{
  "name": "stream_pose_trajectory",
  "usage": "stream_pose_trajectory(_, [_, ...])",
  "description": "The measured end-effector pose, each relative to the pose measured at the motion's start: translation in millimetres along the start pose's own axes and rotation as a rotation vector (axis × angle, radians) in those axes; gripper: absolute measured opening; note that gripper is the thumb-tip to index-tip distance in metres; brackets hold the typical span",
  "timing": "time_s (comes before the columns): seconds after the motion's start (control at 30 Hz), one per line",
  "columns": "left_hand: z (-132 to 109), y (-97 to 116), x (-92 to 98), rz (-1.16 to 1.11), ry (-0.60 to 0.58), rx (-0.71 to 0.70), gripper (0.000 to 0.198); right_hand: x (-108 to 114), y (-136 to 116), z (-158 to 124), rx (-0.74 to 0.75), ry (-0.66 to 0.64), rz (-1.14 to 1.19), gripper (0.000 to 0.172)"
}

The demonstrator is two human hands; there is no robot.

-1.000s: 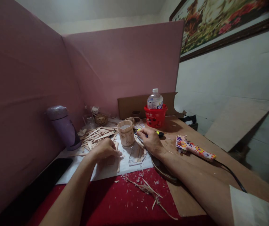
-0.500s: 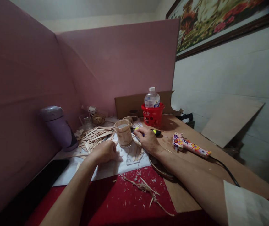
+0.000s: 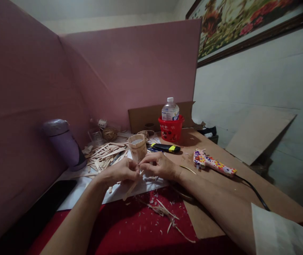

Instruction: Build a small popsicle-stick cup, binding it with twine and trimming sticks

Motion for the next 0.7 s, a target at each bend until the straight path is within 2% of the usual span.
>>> stream_pose_trajectory(0.07, [-2,5,-2.6,-0.070,-0.010,-0.016,0.020,-9,2,-1,-0.026,-0.080,0.078,0.016])
stream_pose_trajectory(0.13, [-3,7,-3.3,-0.146,-0.012,-0.021,0.024,-10,10,-1,-0.076,-0.077,0.115,0.018])
stream_pose_trajectory(0.43, [-8,15,13.5,-0.345,0.026,-0.147,0.026,24,22,3,-0.112,0.171,0.106,0.032])
stream_pose_trajectory(0.6, [-9,13,25.7,-0.375,0.109,-0.162,0.023,34,20,1,-0.103,0.275,0.074,0.031])
stream_pose_trajectory(0.7, [-8,7,31.7,-0.312,0.184,-0.106,0.028,35,11,-1,-0.058,0.304,0.045,0.018])
Point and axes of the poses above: each hand's wrist, its own z-axis towards the middle knuckle, its own x-axis out of the back of the hand, y = z × x, the point moved 9 cm from there along z, towards the middle knuckle, and after that the axes turned 3 degrees about z, right-handed, at the moved point
